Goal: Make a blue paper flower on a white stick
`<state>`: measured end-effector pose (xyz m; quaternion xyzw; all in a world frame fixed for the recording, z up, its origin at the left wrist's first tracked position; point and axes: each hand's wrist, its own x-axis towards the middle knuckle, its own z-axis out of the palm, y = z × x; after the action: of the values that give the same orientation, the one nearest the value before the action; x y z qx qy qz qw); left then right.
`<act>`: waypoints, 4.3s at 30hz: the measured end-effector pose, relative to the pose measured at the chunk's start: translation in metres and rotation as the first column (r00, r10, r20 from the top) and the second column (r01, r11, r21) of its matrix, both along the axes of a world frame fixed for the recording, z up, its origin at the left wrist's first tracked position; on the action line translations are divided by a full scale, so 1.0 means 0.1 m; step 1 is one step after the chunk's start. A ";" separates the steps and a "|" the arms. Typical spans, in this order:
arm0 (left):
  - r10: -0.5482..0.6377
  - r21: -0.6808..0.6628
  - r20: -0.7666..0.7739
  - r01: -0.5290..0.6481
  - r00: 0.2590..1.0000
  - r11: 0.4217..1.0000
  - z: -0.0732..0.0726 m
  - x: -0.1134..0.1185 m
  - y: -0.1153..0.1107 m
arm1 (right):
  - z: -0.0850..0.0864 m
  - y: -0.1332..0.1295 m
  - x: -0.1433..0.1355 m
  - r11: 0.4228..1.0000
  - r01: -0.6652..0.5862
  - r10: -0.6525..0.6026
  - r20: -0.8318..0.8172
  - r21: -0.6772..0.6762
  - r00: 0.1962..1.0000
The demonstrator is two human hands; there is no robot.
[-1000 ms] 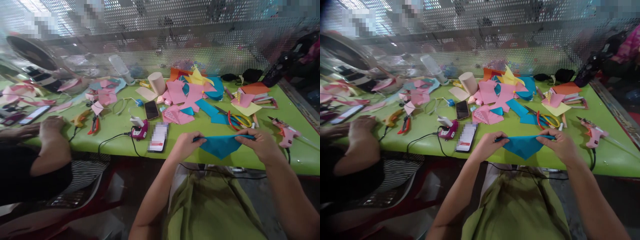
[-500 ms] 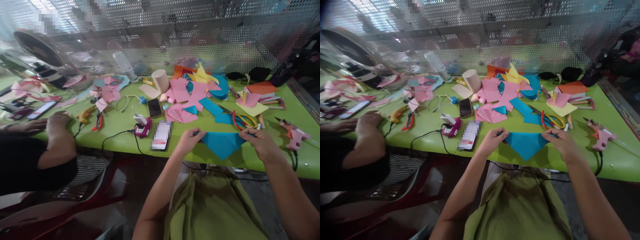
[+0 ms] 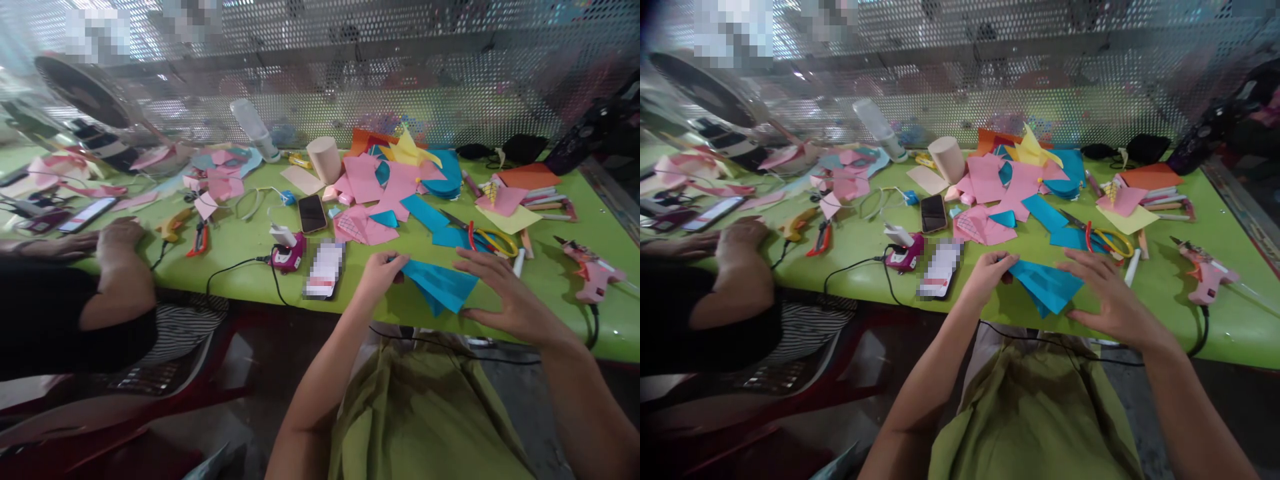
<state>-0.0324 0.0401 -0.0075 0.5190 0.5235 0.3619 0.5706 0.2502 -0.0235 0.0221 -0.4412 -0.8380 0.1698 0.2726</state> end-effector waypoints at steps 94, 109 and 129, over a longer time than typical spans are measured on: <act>0.204 0.372 -0.829 0.240 0.520 0.897 0.31 0.01 0.90 | -0.30 0.74 0.02 0.999 0.001 0.011 0.238 -0.051 0.971; 0.103 0.358 -0.325 0.022 0.940 0.933 0.19 0.13 1.23 | -0.13 1.28 -0.20 0.930 0.176 -0.276 -0.300 -0.321 0.913; -0.024 0.571 -0.297 0.197 0.955 0.797 0.05 0.67 0.81 | -0.07 1.14 -0.06 0.836 0.148 -0.491 -0.599 -0.528 0.632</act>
<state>0.0341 0.1214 -0.0026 0.7463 0.4261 0.3977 0.3214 0.2440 0.0900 0.0148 -0.5337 -0.5103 0.4552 0.4975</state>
